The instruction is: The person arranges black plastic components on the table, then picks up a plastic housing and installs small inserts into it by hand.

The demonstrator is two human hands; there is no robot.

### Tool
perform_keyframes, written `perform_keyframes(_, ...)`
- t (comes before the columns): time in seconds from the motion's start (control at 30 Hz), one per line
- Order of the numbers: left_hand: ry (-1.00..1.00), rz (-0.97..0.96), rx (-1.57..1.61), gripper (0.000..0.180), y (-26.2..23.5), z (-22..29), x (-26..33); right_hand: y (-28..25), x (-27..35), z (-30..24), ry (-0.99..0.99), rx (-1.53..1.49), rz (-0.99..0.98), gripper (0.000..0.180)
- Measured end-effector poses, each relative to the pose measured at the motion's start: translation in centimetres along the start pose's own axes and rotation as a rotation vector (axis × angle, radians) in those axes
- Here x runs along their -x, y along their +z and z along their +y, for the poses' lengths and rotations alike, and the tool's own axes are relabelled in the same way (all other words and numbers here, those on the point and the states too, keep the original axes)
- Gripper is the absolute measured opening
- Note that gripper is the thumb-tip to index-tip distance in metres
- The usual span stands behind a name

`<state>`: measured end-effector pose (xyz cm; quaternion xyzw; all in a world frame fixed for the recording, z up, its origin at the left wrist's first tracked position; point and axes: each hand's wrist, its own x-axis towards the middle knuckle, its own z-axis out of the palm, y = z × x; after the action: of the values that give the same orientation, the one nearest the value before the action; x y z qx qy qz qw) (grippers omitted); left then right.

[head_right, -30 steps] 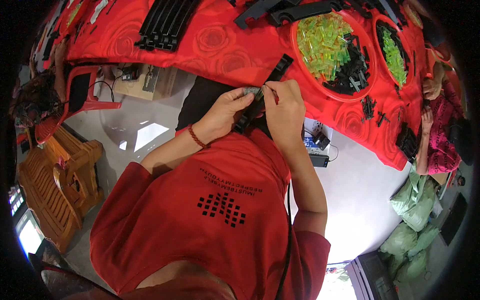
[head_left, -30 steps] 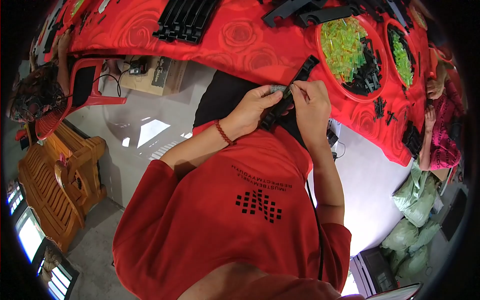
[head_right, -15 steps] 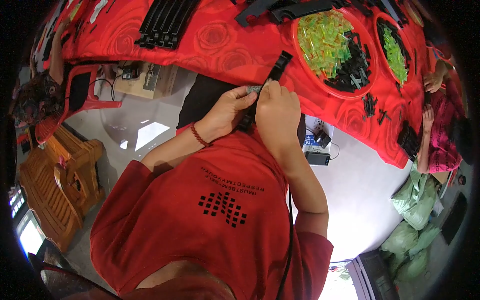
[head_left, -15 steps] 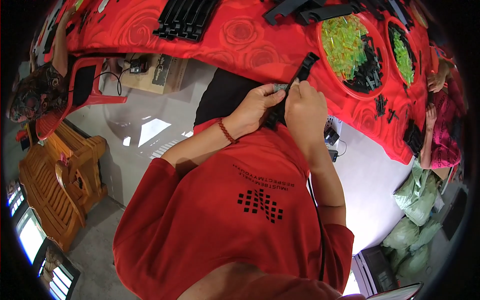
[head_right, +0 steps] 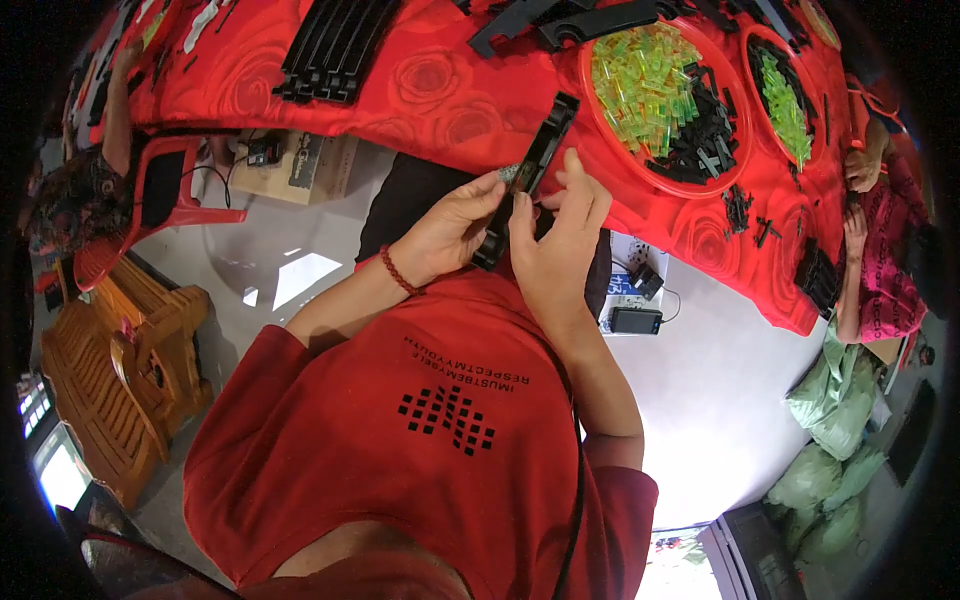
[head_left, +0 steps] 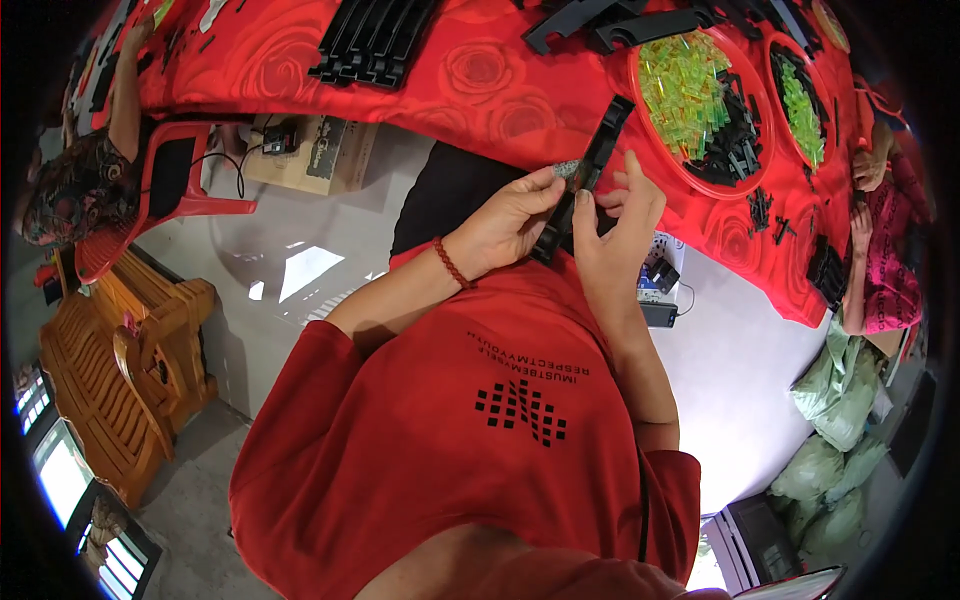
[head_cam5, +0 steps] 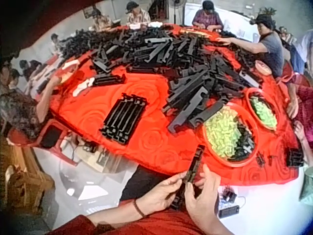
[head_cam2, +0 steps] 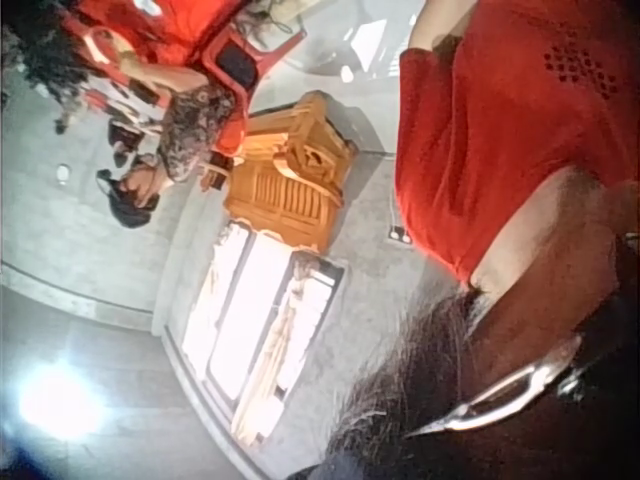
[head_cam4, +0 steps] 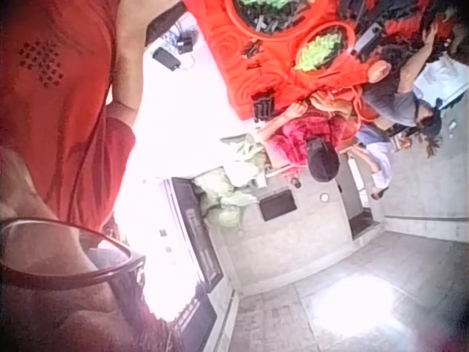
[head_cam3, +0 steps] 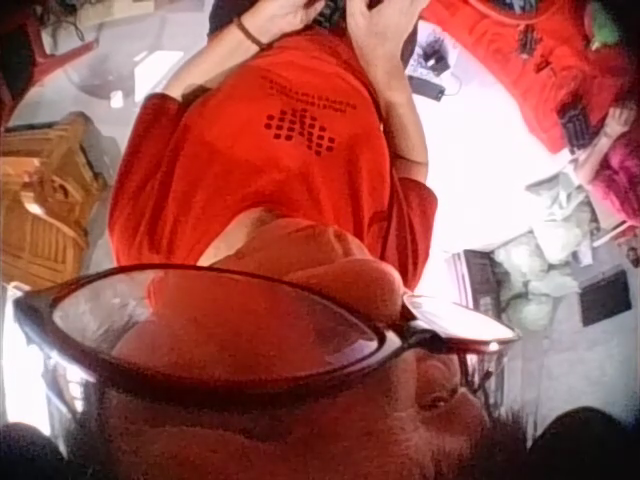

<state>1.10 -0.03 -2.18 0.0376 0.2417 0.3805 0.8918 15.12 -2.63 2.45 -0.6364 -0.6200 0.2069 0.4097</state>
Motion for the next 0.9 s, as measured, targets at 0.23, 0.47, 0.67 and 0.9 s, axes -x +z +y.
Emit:
perform_keyframes(0.23,-0.001,-0.012,-0.033,0.036,0.9,-0.5,-0.1,1.3,-0.1,1.0,0.377,-0.325,-0.108,0.05)
perform_keyframes(0.47,0.016,0.001,-0.112,0.036,0.3,-1.1,-0.4,1.6,-0.4,-0.1,0.435,-0.325,-0.064,0.043)
perform_keyframes(0.67,0.065,-0.016,-0.166,0.037,0.0,-1.1,-0.2,1.4,-0.9,-0.7,0.505,-0.355,-0.102,0.044)
perform_keyframes(0.9,0.099,-0.014,-0.227,0.037,0.8,-1.6,0.1,0.9,-0.8,-0.5,0.458,-0.329,-0.122,0.039)
